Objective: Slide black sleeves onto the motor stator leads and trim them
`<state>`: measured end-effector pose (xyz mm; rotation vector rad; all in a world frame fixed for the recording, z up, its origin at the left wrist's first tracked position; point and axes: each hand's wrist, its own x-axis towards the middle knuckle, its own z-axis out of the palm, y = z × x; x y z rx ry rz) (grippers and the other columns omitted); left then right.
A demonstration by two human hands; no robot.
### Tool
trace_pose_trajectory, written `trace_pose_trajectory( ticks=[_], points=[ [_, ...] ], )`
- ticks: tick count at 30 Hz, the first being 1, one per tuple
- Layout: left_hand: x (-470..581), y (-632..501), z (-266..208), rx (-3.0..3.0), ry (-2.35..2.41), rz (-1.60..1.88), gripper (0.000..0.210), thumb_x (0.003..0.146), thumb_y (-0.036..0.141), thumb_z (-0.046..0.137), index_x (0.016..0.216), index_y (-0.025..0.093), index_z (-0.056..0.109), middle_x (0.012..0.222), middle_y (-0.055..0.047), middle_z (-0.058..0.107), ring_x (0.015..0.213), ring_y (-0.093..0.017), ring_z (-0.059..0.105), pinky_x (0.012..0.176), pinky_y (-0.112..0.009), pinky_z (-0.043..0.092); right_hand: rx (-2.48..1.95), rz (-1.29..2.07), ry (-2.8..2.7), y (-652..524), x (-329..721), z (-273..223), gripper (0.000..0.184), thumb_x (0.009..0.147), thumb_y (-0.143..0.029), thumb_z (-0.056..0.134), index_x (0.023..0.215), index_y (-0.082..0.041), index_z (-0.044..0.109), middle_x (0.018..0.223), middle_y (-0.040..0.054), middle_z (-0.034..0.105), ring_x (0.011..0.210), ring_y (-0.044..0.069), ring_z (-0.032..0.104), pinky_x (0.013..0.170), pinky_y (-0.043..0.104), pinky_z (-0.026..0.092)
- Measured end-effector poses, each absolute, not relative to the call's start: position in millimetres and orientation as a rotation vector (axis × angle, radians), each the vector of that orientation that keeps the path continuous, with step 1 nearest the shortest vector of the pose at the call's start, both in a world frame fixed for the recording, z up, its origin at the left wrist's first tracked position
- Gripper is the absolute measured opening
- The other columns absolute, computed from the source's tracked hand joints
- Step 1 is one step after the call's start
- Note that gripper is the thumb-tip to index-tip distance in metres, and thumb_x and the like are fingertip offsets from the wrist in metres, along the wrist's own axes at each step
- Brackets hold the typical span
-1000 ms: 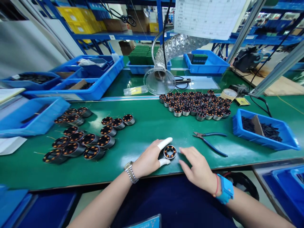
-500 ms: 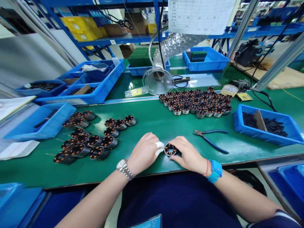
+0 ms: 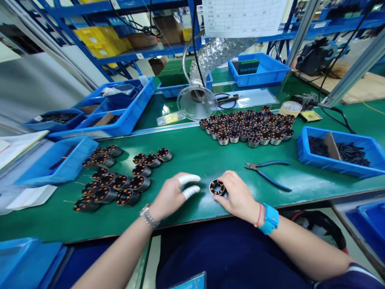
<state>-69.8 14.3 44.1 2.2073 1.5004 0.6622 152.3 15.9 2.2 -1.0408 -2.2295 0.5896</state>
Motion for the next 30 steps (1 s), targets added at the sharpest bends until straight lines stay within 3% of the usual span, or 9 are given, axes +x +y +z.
trace_pose_trajectory(
  ticks=[3,6,11,16,20,24,30],
  points=[
    [-50,3,16,1.909,1.448,0.691,0.024,0.074,0.033,0.061,0.095,0.02,0.063,0.092,-0.004,0.068,0.085,-0.018,0.062,0.08,-0.032,0.049,-1.021,0.592,-2.238,17,152,2,0.03,0.075,-0.034,0.061,0.097,-0.016,0.049,0.093,0.0095,0.053,0.094,0.023,0.045,0.079,0.04,0.042],
    [-35,2,8,1.755,1.436,0.774,0.016,0.076,0.032,0.058,0.083,0.018,0.064,0.085,-0.004,0.068,0.08,-0.017,0.062,0.077,-0.03,0.049,-1.014,0.585,-2.277,19,152,3,0.027,0.075,-0.033,0.06,0.094,-0.016,0.048,0.093,0.0096,0.053,0.095,0.023,0.046,0.08,0.04,0.042],
    [-46,13,24,1.666,1.498,0.808,0.014,0.074,0.03,0.059,0.072,0.018,0.064,0.075,-0.003,0.066,0.072,-0.017,0.06,0.072,-0.031,0.048,-1.048,0.558,-2.297,19,151,4,0.028,0.073,-0.032,0.062,0.09,-0.017,0.046,0.099,0.0117,0.052,0.107,0.026,0.042,0.084,0.042,0.041],
    [-77,19,39,1.443,1.727,1.207,0.018,0.072,0.033,0.06,0.069,0.016,0.062,0.072,-0.003,0.065,0.074,-0.018,0.06,0.074,-0.031,0.047,-1.089,0.513,-2.258,15,149,-1,0.028,0.072,-0.031,0.062,0.089,-0.016,0.045,0.097,0.0132,0.052,0.11,0.027,0.041,0.086,0.043,0.041],
    [-66,2,34,1.416,1.627,0.905,0.021,0.073,0.034,0.06,0.083,0.016,0.062,0.08,-0.005,0.068,0.078,-0.019,0.063,0.074,-0.033,0.049,-1.12,0.497,-2.223,14,150,-2,0.034,0.071,-0.035,0.064,0.092,-0.015,0.047,0.097,0.0132,0.053,0.108,0.028,0.043,0.086,0.045,0.042],
    [-37,-15,25,1.622,1.437,0.698,0.02,0.074,0.026,0.059,0.092,0.018,0.056,0.094,-0.005,0.067,0.088,-0.018,0.062,0.083,-0.034,0.047,-1.051,0.546,-2.248,14,156,-1,0.054,0.068,-0.032,0.067,0.113,-0.014,0.042,0.11,0.014,0.051,0.115,0.028,0.039,0.092,0.046,0.039],
    [-22,-16,28,2.083,1.609,0.588,0.013,0.075,0.02,0.058,0.088,0.019,0.055,0.073,0.0,0.059,0.072,-0.016,0.056,0.068,-0.031,0.046,-1.051,0.583,-2.265,13,155,-2,0.037,0.074,-0.024,0.06,0.107,-0.017,0.046,0.102,0.0103,0.055,0.114,0.026,0.04,0.092,0.045,0.038]
  ],
)
